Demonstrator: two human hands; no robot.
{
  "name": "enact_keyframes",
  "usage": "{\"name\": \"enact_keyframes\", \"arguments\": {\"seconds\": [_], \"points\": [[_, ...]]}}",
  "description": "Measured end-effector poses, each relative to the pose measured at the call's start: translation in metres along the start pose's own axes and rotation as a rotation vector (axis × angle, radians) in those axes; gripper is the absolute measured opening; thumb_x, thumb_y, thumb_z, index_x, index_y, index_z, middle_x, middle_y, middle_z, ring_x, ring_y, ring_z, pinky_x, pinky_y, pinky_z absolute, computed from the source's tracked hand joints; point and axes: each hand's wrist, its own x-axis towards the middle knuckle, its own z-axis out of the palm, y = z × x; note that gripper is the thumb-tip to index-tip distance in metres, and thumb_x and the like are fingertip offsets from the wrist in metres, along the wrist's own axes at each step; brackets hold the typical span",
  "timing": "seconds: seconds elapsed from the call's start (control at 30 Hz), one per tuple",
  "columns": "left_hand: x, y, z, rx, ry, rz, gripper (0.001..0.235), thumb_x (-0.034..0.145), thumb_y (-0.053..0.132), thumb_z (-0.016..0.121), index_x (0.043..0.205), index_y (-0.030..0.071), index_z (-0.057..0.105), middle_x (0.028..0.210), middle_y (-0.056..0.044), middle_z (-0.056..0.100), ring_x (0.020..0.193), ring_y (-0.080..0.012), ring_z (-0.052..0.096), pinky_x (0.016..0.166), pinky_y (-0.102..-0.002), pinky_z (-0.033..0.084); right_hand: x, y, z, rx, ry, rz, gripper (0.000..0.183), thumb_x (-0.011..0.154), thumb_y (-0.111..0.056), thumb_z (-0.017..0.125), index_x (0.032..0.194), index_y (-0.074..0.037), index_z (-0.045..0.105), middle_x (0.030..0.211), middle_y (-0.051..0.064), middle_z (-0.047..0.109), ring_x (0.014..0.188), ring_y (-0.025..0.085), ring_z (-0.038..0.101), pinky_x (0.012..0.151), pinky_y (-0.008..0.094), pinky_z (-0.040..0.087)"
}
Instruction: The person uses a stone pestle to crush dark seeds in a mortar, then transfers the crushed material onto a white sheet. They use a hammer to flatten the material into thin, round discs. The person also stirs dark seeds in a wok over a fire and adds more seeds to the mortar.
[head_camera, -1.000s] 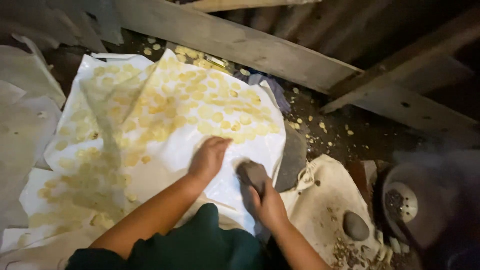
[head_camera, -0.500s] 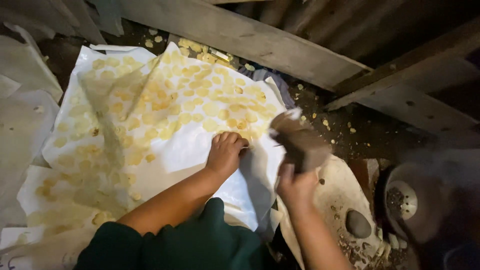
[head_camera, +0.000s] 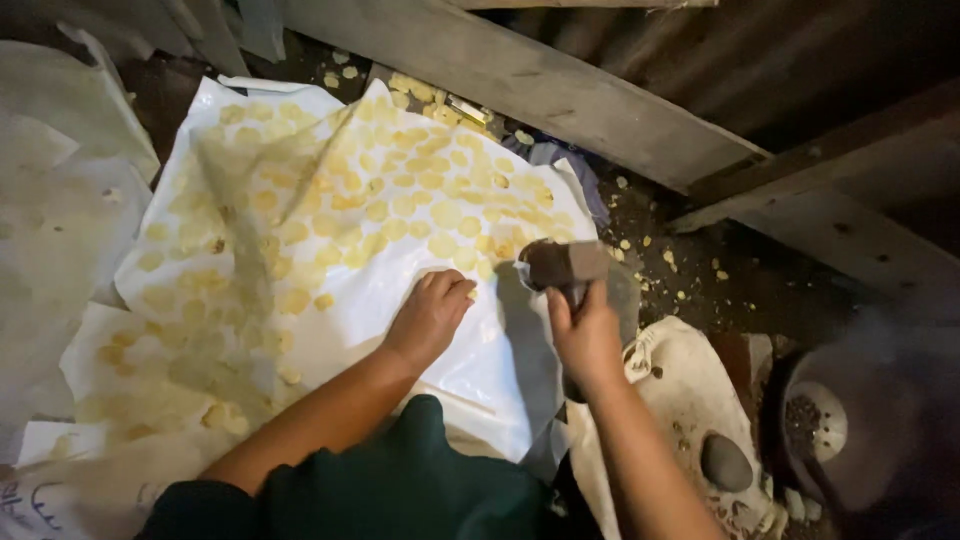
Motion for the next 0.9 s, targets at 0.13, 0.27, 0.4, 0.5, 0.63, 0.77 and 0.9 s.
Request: {"name": "enact_keyframes", "arguments": {"seconds": [0.13,0.27,0.4,0.5,0.63,0.77,0.9], "points": [[0.008,-0.003,0.005,-0.104,0.000,-0.086,0.009,0.095,0.015,0.070,0.103,0.012,0.070,0.102,-0.006,0.061,0.099,-0.0306,0.063,0.088,-0.040,0.052,-0.002,0.026,0.053,-0.156,-0.038,-0.014,0.046,0.099,-0.045,0.061,0.110,-0.003,0.048,0.088,0.031,0.073,0.088,0.050,0.073,0.072,0.061,0.059],[0.018,0.003,0.019,-0.128,0.012,-0.204,0.016,0.082,0.018,0.081,0.095,0.018,0.072,0.098,-0.002,0.062,0.096,-0.0282,0.063,0.088,-0.041,0.050,0.009,0.005,0.015,-0.029,-0.124,0.012,0.053,0.096,-0.044,0.064,0.122,0.000,0.054,0.098,0.034,0.073,0.100,0.054,0.070,0.082,0.063,0.056],[0.019,0.015,0.022,-0.024,-0.030,-0.335,0.020,0.076,0.027,0.084,0.092,0.020,0.074,0.100,0.001,0.062,0.102,-0.0251,0.060,0.092,-0.042,0.047,-0.011,0.000,-0.021,0.103,0.159,-0.041,0.039,0.093,-0.040,0.073,0.097,-0.005,0.057,0.067,0.023,0.069,0.076,0.045,0.073,0.068,0.055,0.054],[0.018,0.011,0.024,0.027,-0.068,-0.308,0.019,0.079,0.028,0.080,0.095,0.021,0.073,0.103,0.002,0.061,0.106,-0.0239,0.058,0.095,-0.041,0.045,-0.010,0.021,0.010,0.302,0.384,-0.225,0.023,0.088,-0.018,0.070,0.098,0.001,0.061,0.075,0.026,0.068,0.081,0.042,0.072,0.075,0.050,0.055],[0.000,-0.002,0.016,0.146,0.011,-0.237,0.011,0.091,0.028,0.069,0.097,0.021,0.063,0.102,0.000,0.061,0.103,-0.0247,0.062,0.087,-0.042,0.051,-0.001,0.024,0.078,-0.149,-0.036,-0.086,0.041,0.099,-0.037,0.061,0.118,-0.002,0.052,0.089,0.032,0.073,0.090,0.051,0.073,0.080,0.063,0.058],[-0.004,-0.012,0.001,0.103,0.031,-0.189,0.007,0.095,0.022,0.064,0.097,0.017,0.059,0.096,-0.005,0.062,0.096,-0.0287,0.065,0.082,-0.042,0.053,0.012,0.021,0.082,-0.255,-0.082,-0.060,0.050,0.097,-0.040,0.063,0.125,-0.001,0.048,0.091,0.029,0.073,0.091,0.047,0.075,0.078,0.058,0.061],[-0.007,-0.012,0.010,0.132,-0.002,-0.169,0.008,0.100,0.025,0.058,0.104,0.019,0.056,0.105,-0.003,0.059,0.100,-0.0267,0.061,0.086,-0.040,0.051,0.024,0.002,0.041,-0.134,-0.178,0.002,0.051,0.096,-0.047,0.064,0.123,-0.005,0.052,0.107,0.031,0.072,0.109,0.051,0.068,0.092,0.063,0.055]]}}
